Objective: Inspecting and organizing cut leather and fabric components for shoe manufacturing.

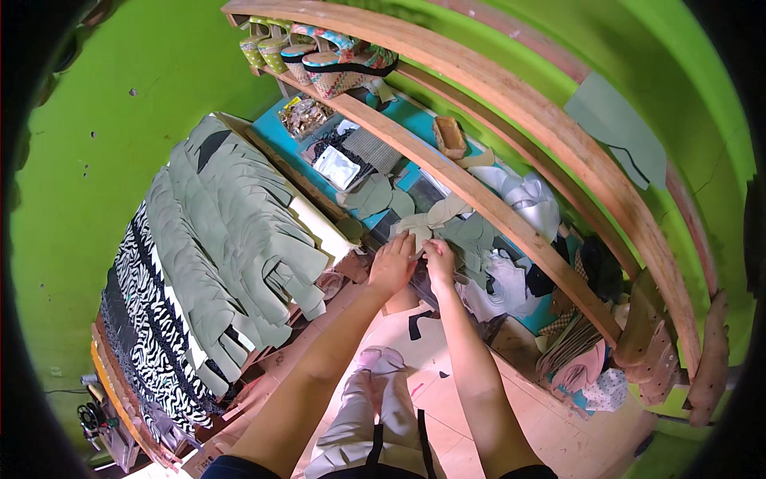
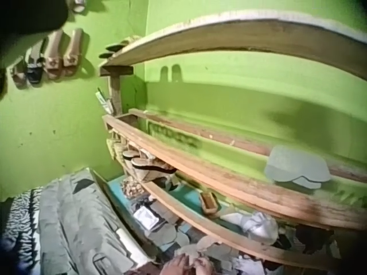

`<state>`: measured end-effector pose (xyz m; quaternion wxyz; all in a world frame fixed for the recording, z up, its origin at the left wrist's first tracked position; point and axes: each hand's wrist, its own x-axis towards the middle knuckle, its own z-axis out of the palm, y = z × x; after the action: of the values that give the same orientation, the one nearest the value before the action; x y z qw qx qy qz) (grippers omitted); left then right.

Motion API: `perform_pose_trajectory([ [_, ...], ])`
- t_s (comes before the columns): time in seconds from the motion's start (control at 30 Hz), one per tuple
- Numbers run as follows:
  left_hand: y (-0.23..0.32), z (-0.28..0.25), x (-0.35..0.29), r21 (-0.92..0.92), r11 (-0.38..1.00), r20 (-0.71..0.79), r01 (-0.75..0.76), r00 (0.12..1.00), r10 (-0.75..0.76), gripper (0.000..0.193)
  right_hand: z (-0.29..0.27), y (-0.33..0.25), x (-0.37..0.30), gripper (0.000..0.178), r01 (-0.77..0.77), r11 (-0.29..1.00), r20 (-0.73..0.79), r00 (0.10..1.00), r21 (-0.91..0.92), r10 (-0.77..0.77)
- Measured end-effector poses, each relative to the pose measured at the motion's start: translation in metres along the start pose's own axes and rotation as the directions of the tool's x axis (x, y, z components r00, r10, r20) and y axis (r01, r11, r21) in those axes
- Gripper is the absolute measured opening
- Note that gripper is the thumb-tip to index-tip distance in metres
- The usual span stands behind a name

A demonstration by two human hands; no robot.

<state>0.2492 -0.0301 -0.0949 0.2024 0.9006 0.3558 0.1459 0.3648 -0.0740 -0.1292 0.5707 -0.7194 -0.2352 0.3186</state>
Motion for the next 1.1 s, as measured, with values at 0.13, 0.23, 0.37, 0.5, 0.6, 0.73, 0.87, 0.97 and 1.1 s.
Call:
perform_pose_trajectory([
  [0.13,0.019,-0.019,0.003,-0.096,0.993,-0.143,-0.074,0.988,0.060,0.046,-0.009,-0.042,-0.019,0.015,-0.214,0.953,0.137,0.973,0.216,0.187],
  [0.23,0.041,-0.036,0.007,-0.274,0.957,-0.139,0.094,0.981,-0.136,0.024,-0.028,-0.057,-0.025,0.023,-0.069,0.939,0.172,0.985,0.337,0.010],
  [0.37,0.043,-0.056,0.001,-0.538,0.820,-0.092,0.197,0.953,-0.290,0.020,-0.043,-0.066,-0.028,0.055,-0.043,0.984,0.101,0.995,0.172,0.026],
  [0.5,0.033,-0.080,-0.031,-0.609,0.773,-0.131,0.177,0.939,-0.319,0.022,-0.037,-0.082,-0.034,0.035,-0.204,0.964,0.515,0.853,0.173,0.088],
  [0.6,0.025,-0.102,-0.049,-0.684,0.674,-0.050,0.278,0.904,-0.424,0.020,-0.020,-0.100,-0.033,0.024,-0.115,0.993,0.579,0.810,-0.007,0.098],
  [0.73,0.007,-0.144,-0.077,-0.572,0.723,-0.109,0.387,0.838,-0.535,0.028,0.026,-0.137,-0.048,0.018,-0.030,0.999,0.666,0.746,0.021,0.008],
  [0.87,-0.047,-0.165,-0.109,-0.464,0.763,-0.192,0.450,0.790,-0.582,0.031,0.089,-0.146,-0.061,0.018,0.049,0.996,0.778,0.623,0.069,-0.085],
  [0.97,-0.057,-0.191,-0.132,-0.177,0.832,-0.216,0.525,0.804,-0.553,0.032,0.123,-0.140,-0.063,0.019,0.174,0.984,0.784,0.606,0.038,-0.137],
  [1.1,-0.079,-0.208,-0.157,-0.012,0.784,-0.177,0.621,0.770,-0.613,0.033,0.159,-0.132,-0.078,0.017,0.506,0.850,0.742,0.623,-0.143,-0.246],
])
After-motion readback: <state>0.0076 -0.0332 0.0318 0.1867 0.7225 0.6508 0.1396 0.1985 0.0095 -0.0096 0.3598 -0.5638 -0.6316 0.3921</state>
